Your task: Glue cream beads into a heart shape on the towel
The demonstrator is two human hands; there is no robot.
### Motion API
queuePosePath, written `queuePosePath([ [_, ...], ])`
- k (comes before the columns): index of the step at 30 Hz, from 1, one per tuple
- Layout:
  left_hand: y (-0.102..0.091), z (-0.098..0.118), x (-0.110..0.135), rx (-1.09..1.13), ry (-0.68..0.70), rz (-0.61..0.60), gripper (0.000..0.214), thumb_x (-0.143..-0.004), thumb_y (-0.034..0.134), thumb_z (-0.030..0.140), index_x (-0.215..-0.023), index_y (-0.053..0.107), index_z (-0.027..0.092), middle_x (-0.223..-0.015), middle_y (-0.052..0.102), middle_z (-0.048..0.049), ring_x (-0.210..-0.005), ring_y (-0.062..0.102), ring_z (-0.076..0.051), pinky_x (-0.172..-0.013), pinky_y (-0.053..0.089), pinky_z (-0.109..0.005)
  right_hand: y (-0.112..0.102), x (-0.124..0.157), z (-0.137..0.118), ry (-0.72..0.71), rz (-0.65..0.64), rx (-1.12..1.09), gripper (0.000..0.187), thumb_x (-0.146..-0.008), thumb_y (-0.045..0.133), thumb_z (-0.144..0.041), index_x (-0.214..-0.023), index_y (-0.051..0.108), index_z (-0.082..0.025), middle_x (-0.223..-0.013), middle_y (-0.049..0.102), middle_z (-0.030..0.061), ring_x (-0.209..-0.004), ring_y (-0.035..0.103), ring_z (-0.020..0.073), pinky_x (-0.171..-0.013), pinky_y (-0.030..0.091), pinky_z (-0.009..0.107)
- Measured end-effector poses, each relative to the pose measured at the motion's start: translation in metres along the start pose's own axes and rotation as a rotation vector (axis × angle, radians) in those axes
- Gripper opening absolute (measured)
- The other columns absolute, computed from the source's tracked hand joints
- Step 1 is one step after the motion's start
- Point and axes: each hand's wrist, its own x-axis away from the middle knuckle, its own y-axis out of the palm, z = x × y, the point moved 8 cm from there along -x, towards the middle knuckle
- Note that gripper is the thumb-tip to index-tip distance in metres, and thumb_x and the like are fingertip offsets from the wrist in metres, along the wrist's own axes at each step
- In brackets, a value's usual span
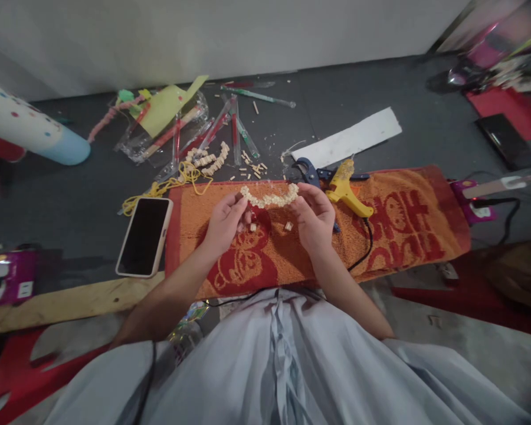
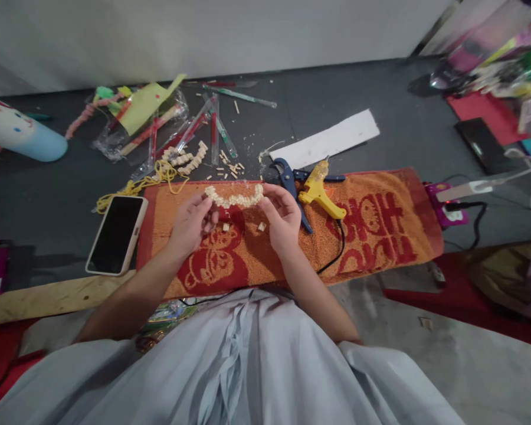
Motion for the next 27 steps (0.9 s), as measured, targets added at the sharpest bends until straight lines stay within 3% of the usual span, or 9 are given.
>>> queuePosePath([
  [7,0.000,0.008,0.001,0.102,0.067,-0.040,0.045,-0.069,0.081,0.055,-0.084,0.061,0.017,-0.065,0.069,0.0007,-0.046,0.060,-0.008,-0.039,0.041,-0.017,-0.001,-0.005,-0.012,-0.055,-0.016,0.102,0.034,-0.073,0.082,-0.040,-0.102,0.069,-0.028,-0.101,0.073,0.0023,-0.092,0.070,0.0183,-0.085,0.061,0.034],
  [12,0.004,0.009,0.001,0.154,0.063,-0.066,0.045,-0.066,0.084,0.049,-0.090,0.066,0.016,-0.075,0.075,-0.0050,-0.062,0.070,-0.014,-0.049,0.050,-0.020,0.000,-0.008,-0.023,-0.101,-0.073,0.135,0.026,-0.076,0.080,-0.036,-0.098,0.067,-0.028,-0.103,0.074,0.0026,-0.096,0.071,0.0186,-0.088,0.061,0.035],
  [21,0.005,0.004,-0.002,0.191,-0.025,-0.110,0.053,-0.066,0.081,0.060,-0.094,0.070,0.016,-0.075,0.076,-0.0067,-0.066,0.073,-0.017,-0.056,0.055,-0.022,-0.004,-0.005,-0.034,-0.205,-0.132,0.179,0.017,-0.078,0.075,-0.023,-0.092,0.066,-0.027,-0.099,0.074,0.0012,-0.100,0.071,0.0194,-0.096,0.057,0.039],
  [27,0.006,0.005,-0.003,0.208,-0.008,-0.133,0.044,-0.064,0.086,0.051,-0.091,0.074,0.018,-0.072,0.074,-0.0030,-0.063,0.071,-0.013,-0.056,0.055,-0.020,-0.011,-0.003,-0.032,-0.190,-0.120,0.202,0.023,-0.076,0.078,-0.022,-0.095,0.067,-0.028,-0.099,0.072,0.0002,-0.098,0.071,0.0175,-0.094,0.058,0.035],
])
